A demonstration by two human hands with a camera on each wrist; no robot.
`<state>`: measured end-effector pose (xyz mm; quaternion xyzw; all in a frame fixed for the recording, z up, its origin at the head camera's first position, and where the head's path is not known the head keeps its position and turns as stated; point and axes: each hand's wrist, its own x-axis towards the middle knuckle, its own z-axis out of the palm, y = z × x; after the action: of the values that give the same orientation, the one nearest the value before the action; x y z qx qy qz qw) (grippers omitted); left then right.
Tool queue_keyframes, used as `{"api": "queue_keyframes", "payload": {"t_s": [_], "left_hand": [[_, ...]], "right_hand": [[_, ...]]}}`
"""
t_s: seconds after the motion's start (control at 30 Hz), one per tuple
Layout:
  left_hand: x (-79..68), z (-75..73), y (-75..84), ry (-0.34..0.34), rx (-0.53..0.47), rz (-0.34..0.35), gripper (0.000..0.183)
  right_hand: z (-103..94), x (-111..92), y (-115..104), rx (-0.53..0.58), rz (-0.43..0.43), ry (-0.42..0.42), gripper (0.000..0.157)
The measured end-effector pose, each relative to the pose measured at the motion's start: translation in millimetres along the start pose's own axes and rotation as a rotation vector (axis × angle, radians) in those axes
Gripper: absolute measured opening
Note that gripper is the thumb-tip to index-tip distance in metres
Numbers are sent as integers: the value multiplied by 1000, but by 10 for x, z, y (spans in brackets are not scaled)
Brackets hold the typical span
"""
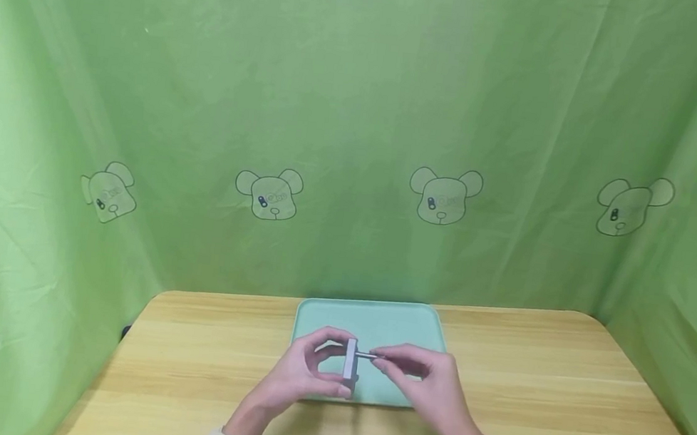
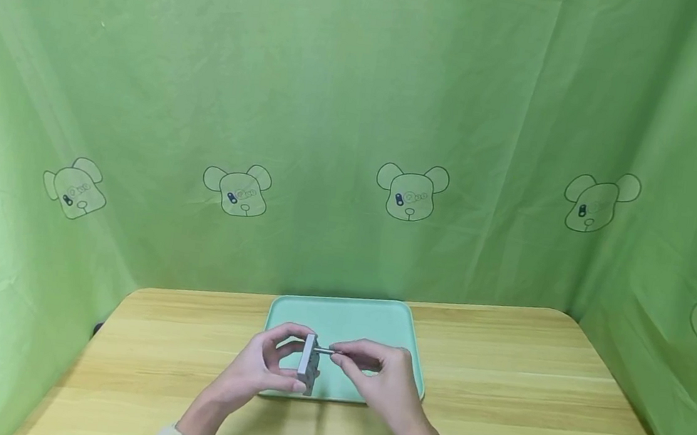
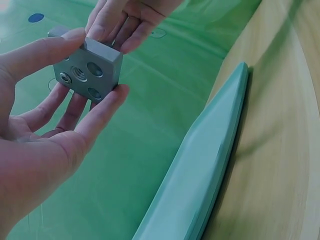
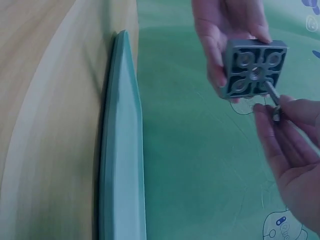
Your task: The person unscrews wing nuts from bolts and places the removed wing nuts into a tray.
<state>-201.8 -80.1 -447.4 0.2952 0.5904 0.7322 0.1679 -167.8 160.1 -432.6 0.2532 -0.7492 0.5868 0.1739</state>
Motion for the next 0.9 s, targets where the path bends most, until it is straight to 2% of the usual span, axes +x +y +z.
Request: {"api": "queue_keyframes", "payload": {"t_s": [0.13, 0.27, 0.5, 0.67, 0.9], "left_hand": [[-10, -13, 2, -33, -74, 7, 67], [-10, -23, 7, -60, -119, 15, 68], [-3, -47, -2, -104, -160, 53, 68], [-4, -58, 4, -111, -159, 57, 69], [-13, -66, 3, -101, -158, 51, 68]], "right_hand": [[19, 19, 69, -118, -290, 50, 30], [31, 42, 120, -158, -481, 94, 39], [54, 84, 94, -180, -675, 93, 12], [69, 114, 74, -182, -758, 88, 12], [71, 103, 87, -175, -704, 87, 14]]}}
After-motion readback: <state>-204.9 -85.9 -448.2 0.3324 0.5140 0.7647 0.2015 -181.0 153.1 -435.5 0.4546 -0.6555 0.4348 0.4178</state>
